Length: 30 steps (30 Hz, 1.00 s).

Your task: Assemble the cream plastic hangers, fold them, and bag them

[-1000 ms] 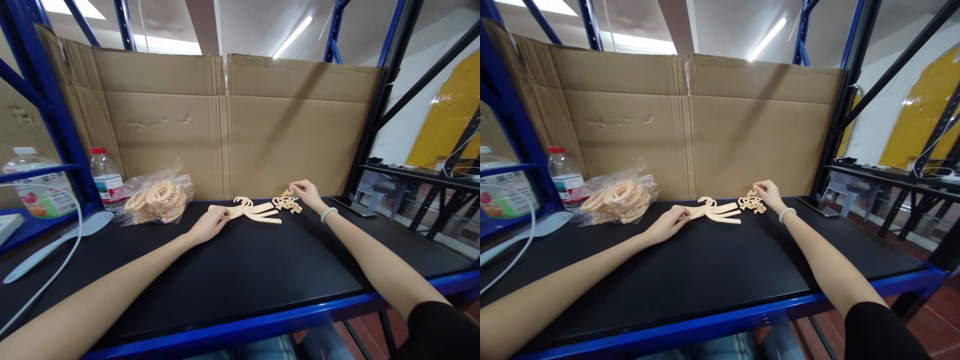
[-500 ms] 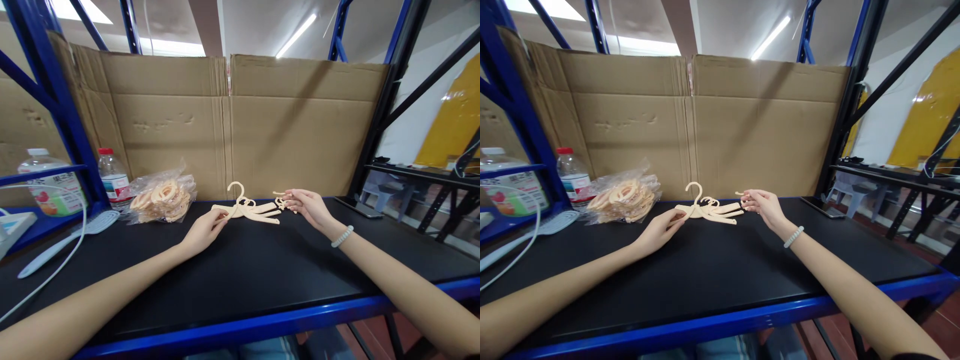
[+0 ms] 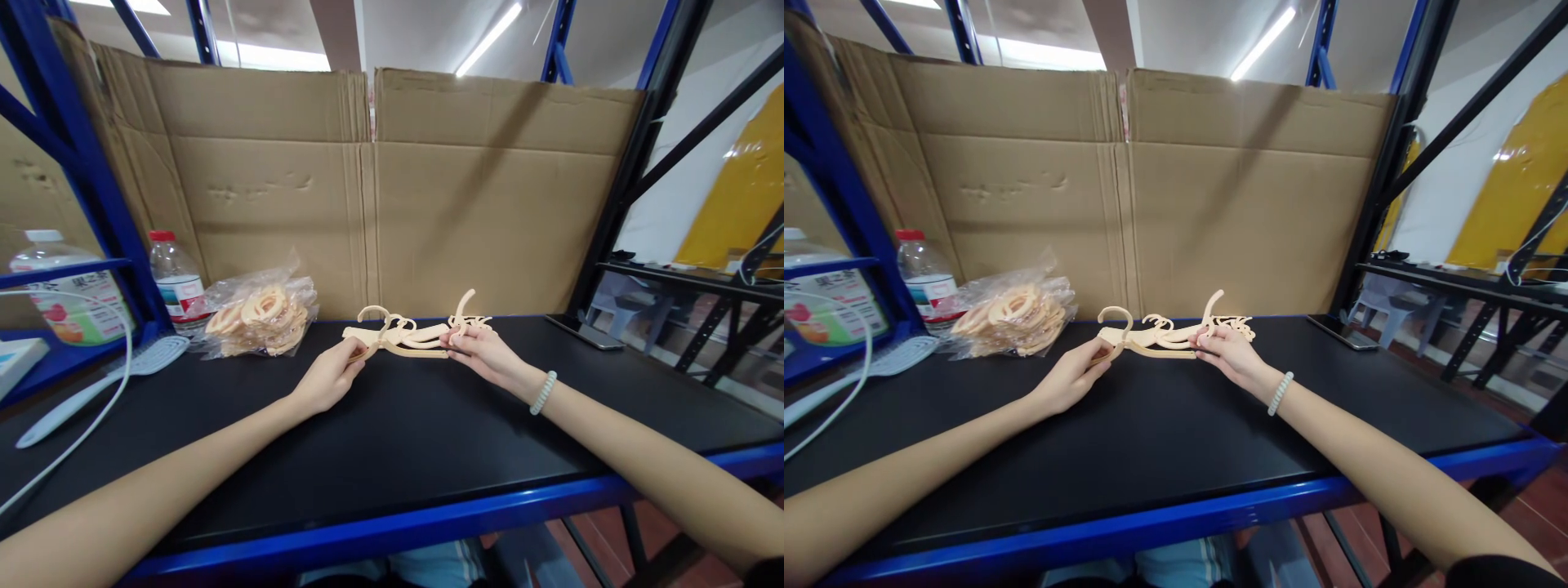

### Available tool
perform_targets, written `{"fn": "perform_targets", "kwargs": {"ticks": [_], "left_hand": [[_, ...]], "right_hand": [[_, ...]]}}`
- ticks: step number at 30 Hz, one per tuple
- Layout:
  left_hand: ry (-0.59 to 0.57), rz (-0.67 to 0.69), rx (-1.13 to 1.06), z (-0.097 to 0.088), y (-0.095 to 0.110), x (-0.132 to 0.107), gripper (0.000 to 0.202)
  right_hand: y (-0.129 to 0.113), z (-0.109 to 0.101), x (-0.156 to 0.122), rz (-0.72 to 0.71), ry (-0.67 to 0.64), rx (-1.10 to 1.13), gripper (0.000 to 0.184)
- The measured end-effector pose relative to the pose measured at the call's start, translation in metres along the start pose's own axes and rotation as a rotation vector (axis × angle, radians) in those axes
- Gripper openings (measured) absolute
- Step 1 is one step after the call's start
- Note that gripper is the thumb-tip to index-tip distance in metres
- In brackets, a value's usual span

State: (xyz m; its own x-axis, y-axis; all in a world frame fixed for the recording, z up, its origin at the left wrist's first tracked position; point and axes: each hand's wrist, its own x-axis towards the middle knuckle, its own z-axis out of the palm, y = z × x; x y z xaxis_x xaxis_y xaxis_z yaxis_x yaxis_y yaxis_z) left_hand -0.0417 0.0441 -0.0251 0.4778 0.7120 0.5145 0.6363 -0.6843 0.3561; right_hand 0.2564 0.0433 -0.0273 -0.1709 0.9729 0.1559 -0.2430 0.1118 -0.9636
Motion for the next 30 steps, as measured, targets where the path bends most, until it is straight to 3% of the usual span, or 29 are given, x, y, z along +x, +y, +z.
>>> {"fn": "perform_targets", "kwargs": {"ticks": [7,17,23,30], "left_hand": [[0.004,-0.007,-0.039,0.0007,-0.0001,0.0012,0.009],[-0.015,-0.006,-0.044,-0.0018,0.0037,0.0000,0.006],[-0.010,-0.002,-0.045,-0.0020,0.0038,0.0000,0.005],[-0.016,0.001,-0.054,-0.0014,0.0032,0.0003,0.006]], "right_hand": [[0.0006,0.0010,-0.0002,-0.061,-0.008,-0.111,0.024],[-0.0009,-0.0021,-0.0021,0.213,-0.169,-0.008,0.021],[-0.0029,0.0008,-0.0038,0.273,-0.144,0.008,0.008],[-0.0055,0.0000,-0.0054,0.271,-0.124,-0.033,0.011]]}}
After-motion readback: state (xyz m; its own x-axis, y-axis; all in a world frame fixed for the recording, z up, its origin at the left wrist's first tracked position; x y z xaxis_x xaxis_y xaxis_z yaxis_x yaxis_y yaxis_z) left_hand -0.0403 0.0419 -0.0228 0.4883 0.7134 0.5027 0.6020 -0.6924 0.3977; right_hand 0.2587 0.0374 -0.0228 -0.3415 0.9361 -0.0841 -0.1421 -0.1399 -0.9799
